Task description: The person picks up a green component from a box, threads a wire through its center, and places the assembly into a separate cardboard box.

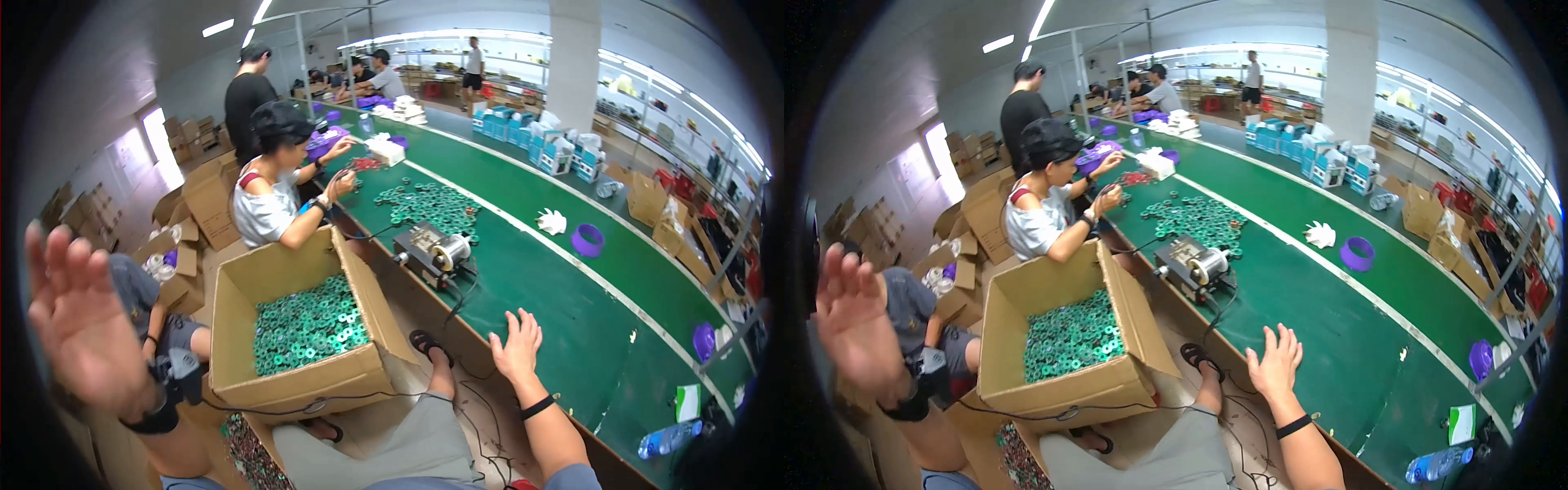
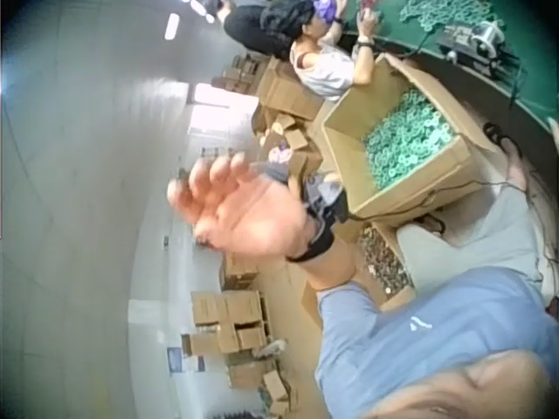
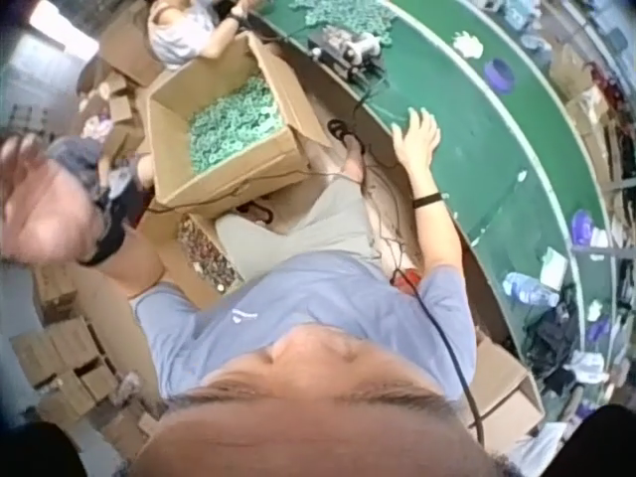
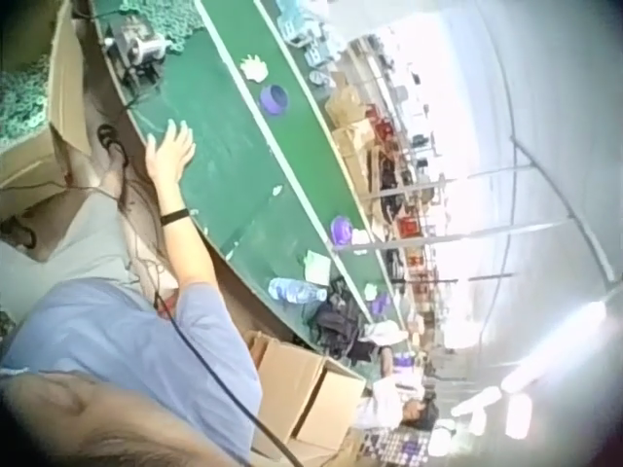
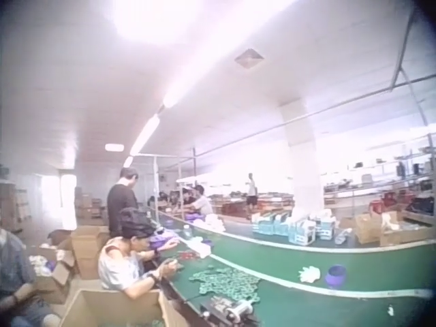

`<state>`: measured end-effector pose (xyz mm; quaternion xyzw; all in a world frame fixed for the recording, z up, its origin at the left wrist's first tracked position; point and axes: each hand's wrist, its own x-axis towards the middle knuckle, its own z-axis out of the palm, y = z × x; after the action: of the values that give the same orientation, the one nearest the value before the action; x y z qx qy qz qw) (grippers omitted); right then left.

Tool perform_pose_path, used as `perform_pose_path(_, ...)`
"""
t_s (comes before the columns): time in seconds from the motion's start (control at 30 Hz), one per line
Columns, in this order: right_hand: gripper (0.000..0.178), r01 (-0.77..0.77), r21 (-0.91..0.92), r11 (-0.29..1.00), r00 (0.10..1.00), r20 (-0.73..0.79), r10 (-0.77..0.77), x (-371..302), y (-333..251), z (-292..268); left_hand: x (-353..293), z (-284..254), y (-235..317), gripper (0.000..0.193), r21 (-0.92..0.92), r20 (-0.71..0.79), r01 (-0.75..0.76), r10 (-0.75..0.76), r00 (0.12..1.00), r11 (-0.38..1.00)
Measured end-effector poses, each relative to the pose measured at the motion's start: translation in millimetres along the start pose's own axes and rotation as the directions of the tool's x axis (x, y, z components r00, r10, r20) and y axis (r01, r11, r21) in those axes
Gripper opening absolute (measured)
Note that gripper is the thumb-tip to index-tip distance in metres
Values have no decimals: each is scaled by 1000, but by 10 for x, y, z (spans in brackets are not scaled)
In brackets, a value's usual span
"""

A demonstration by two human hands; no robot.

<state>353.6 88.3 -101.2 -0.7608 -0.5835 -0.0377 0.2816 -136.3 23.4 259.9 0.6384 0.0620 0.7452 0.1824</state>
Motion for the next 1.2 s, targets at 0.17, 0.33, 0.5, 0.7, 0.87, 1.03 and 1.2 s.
perform_pose_path(0.17, 62, 38, -25, 999, 999, -23, -39, 15, 76, 28, -828, -297, 574, 68, 151, 57, -24, 15, 998, 988)
perform_pose_path(0.33, 55, 239, -51, 970, 961, -132, -244, 99, 189, 217, -2308, -1137, 269, 55, 582, -521, 341, 16, 853, 738)
perform_pose_path(0.5, 48, 318, -52, 947, 940, -110, -322, 213, 462, 246, -3925, -2125, 301, 33, 400, -905, 811, 44, 423, 426)
perform_pose_path(0.7, 48, 331, -158, 930, 937, -63, -344, 292, 628, 328, -5669, -2987, 144, 34, 203, -967, 979, 157, 203, -16)
perform_pose_path(0.87, 49, 260, -255, 931, 952, -90, -291, 61, 149, 332, -6837, -3410, -117, 40, -1, -992, 958, 124, 36, -286)
perform_pose_path(1.03, 48, 229, -292, 929, 962, -81, -262, 22, -16, 218, -7586, -3692, -528, 46, -231, -943, 720, -30, -330, -654)
perform_pose_path(1.2, 47, 128, -345, 930, 980, -103, -173, 31, -95, 114, -8070, -3699, -1020, 48, -225, -827, 649, -210, -521, -726)
